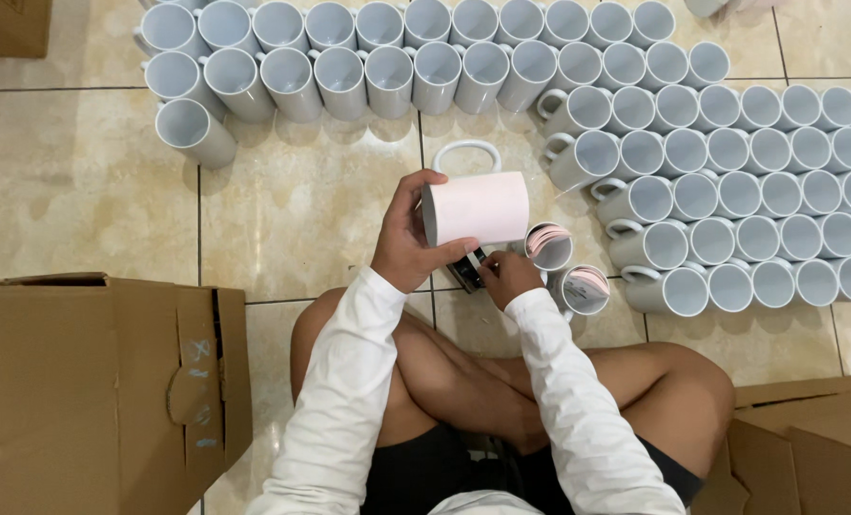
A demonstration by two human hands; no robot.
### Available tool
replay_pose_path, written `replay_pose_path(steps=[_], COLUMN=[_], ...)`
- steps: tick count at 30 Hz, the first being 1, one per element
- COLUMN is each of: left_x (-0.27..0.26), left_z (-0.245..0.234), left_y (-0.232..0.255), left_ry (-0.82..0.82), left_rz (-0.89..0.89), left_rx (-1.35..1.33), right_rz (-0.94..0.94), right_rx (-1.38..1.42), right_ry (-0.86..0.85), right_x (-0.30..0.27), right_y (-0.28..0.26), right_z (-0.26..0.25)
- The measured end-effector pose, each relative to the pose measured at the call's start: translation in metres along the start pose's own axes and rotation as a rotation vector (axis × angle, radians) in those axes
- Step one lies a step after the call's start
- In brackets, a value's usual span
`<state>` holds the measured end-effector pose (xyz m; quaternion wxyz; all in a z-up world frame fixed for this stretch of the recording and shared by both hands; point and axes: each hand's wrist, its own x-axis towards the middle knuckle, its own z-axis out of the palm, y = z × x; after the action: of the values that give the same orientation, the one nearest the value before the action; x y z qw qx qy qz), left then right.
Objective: The person sits on the floor and applies pink paper labels to white ceramic mugs using a handheld label applicator. They rotate each mug to align the label, press it into place, and then place the labeled mug into a cardboard box. The process is repeated for several mugs.
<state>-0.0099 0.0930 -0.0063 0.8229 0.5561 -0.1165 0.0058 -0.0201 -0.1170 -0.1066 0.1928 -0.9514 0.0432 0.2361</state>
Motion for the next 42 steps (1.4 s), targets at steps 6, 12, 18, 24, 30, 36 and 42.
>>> replay_pose_path(steps=[6,12,18,24,30,36,42], left_x=[-0.001,-0.001,-0.002,-0.003,-0.004,-0.005,-0.007], left_z=[-0.001,0.0,0.001,-0.001,-0.001,0.001,0.008], left_y=[0.008,0.008,0.01,0.003,0.004,0.004,0.013], left_ry=[0.0,-0.009,-0.021,-0.03,-0.05,-0.075,-0.097], left_rz=[-0.01,-0.007,-0.004,-0.004,0.013,0.052,0.176], left_rx=[-0.01,-0.006,0.0,0.007,0.007,0.0,0.103], right_rz=[-0.097,-0.052,0.008,-0.014,-0.019,0.055,0.01], right_rx=[0.144,0.3,0.454,0.367,0.251,0.022,0.545], right_ry=[0.18,0.169,0.204,0.26,0.295,0.185,0.267], right_x=[-0.019,-0.028,-0.049,-0.045,-0.037,-0.033,-0.063], right_y=[0.001,0.001,0.0,0.009,0.012,0.021,0.031], right_z=[0.003,0.001,-0.002,0.014,0.025,0.028,0.01])
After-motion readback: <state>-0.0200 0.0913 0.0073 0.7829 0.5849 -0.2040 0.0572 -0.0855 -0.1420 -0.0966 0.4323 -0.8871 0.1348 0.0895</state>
